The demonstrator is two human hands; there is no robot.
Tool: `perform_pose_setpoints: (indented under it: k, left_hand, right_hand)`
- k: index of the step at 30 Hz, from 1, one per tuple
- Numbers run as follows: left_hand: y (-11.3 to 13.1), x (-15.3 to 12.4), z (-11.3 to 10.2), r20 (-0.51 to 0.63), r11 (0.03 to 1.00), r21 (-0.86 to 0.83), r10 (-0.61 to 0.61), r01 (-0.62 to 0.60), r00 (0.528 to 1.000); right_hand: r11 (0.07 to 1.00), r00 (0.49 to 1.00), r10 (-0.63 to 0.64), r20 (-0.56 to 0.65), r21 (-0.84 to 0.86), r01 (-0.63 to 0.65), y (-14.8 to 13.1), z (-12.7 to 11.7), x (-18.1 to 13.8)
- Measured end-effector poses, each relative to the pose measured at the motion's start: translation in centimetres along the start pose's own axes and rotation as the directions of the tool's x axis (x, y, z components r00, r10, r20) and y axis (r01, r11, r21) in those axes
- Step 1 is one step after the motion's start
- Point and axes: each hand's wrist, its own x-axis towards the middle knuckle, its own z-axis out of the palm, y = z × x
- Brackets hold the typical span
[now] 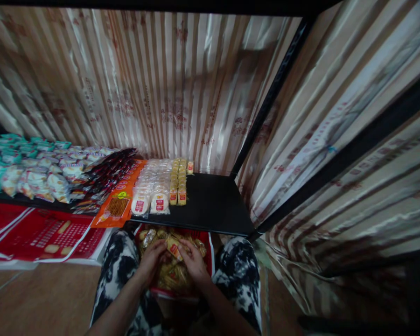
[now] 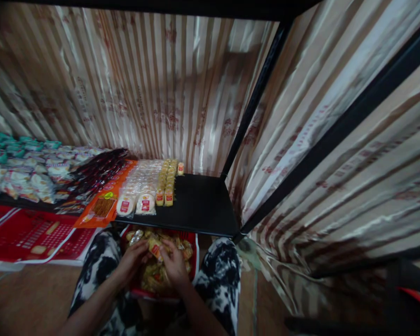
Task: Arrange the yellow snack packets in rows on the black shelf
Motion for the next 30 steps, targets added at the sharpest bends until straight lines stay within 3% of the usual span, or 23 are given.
perform_pose_setpoints:
  k: [6, 11, 18, 23, 27, 30]
  left_hand:
    - [2.9, 1.1, 2.5, 0.032, 0.981, 0.140, 0.129, -0.132, 0.991]
    - [4.6, 1.7, 4.3, 0.105, 0.961, 0.232, 0.127, -0.148, 0.986]
    - [6.5, 2.5, 7.2, 0.116, 0.963, 0.240, 0.097, -0.123, 0.988]
    - [7.1, 3.1, 9.8, 0.077, 0.994, 0.079, 0.064, -0.070, 0.995]
    - [6.1, 3.5, 12.7, 0.026, 0.993, -0.117, 0.034, -0.031, 0.999]
    - [5.2, 4.2, 14.4, -0.009, 0.990, -0.144, 0.010, -0.011, 1.000]
  right_hand:
    - [0.999, 0.999, -0.009, 0.049, 0.039, 0.007, -3.9, -0.7, 0.5]
    - [0.994, 1.000, 0.002, -0.014, 0.112, 0.000, -5.5, -2.1, 1.4]
    - [0.968, 0.992, 0.036, -0.125, 0.251, -0.003, -6.7, -3.7, 3.1]
    - [0.913, 0.960, 0.059, -0.272, 0.404, 0.058, -7.2, -4.5, 4.7]
    - [0.839, 0.938, 0.106, -0.331, 0.536, 0.095, -8.4, -4.5, 6.1]
    - [0.827, 0.928, 0.088, -0.361, 0.545, 0.134, -9.0, -4.8, 7.1]
